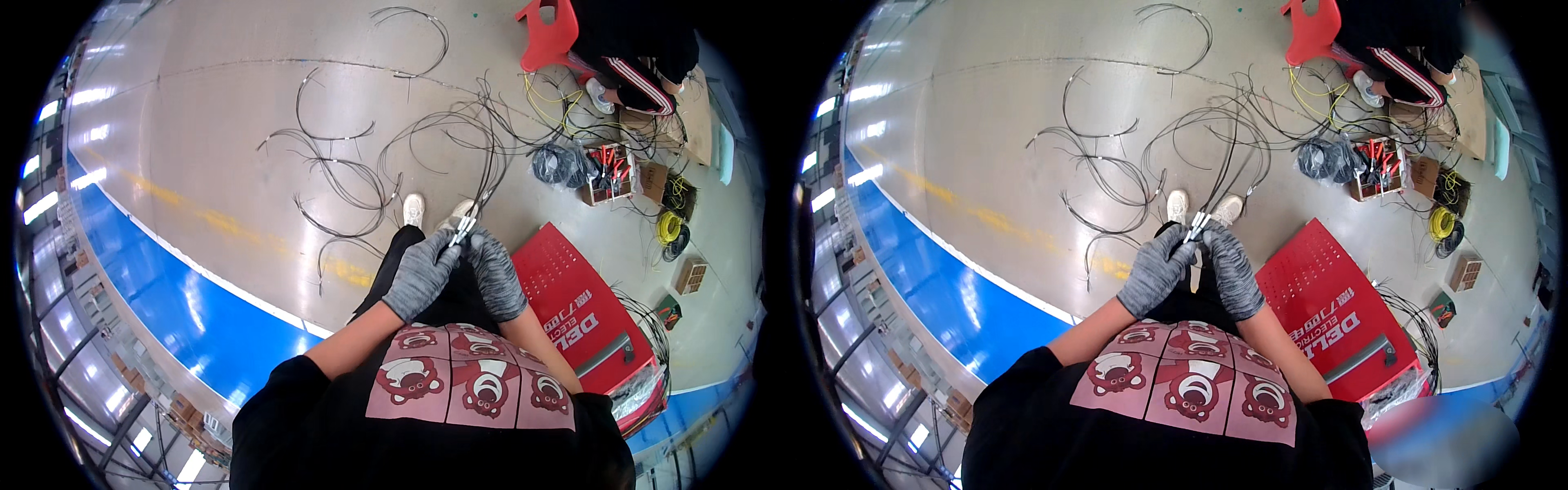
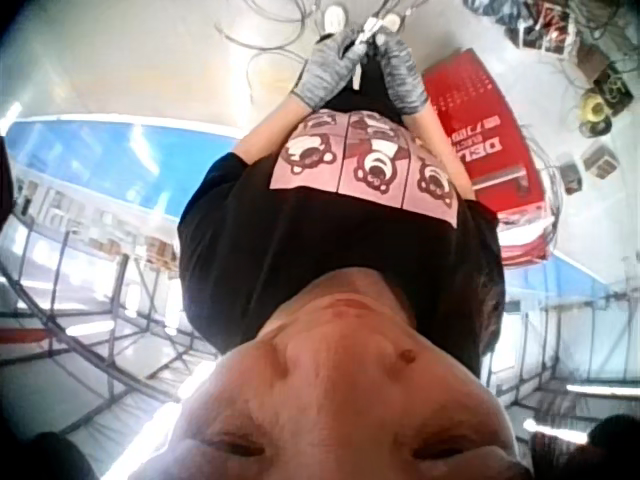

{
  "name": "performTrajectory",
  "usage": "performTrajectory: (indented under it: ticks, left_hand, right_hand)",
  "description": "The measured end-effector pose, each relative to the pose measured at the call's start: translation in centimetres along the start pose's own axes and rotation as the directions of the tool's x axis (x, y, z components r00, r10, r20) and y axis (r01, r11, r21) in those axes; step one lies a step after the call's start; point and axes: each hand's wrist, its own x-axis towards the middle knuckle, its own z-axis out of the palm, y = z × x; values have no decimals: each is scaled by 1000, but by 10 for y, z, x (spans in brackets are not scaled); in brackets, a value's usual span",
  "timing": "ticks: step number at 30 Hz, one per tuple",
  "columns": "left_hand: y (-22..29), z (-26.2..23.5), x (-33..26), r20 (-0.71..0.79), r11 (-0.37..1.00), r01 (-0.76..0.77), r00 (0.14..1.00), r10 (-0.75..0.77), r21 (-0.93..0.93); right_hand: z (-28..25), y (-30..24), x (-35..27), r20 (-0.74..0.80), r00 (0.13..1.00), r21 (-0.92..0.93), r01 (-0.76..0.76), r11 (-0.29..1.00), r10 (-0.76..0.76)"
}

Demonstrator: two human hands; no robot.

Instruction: The person gathers loose black wires from the floor, straightens them, and places them into a red toolbox. Another person sits nearby working with similar materials.

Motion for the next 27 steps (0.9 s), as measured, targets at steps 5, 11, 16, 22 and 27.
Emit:
performTrajectory:
  ticks: [5, 11, 16, 22, 27]
  left_hand:
    - [-34, -17, -13, 6, 999, -42, 999, 42, 6]
    - [-53, -46, -29, -27, 989, -98, 994, 102, 112]
    - [-47, -62, -44, -74, 957, -156, 981, 179, 243]
    - [-64, -75, -58, -24, 950, -214, 974, 226, 229]
    - [-82, -82, -67, -45, 920, -280, 952, 303, 274]
  right_hand:
    - [6, 21, 2, -125, 984, -65, -136, 989, 127]
    - [56, 58, -2, -116, 992, 168, -37, 985, 57]
    - [62, 71, -5, -70, 989, 473, -82, 877, 131]
    - [76, 86, -18, 1, 967, 436, -229, 870, 253]
    - [101, 87, -25, -81, 983, 299, -132, 945, 163]
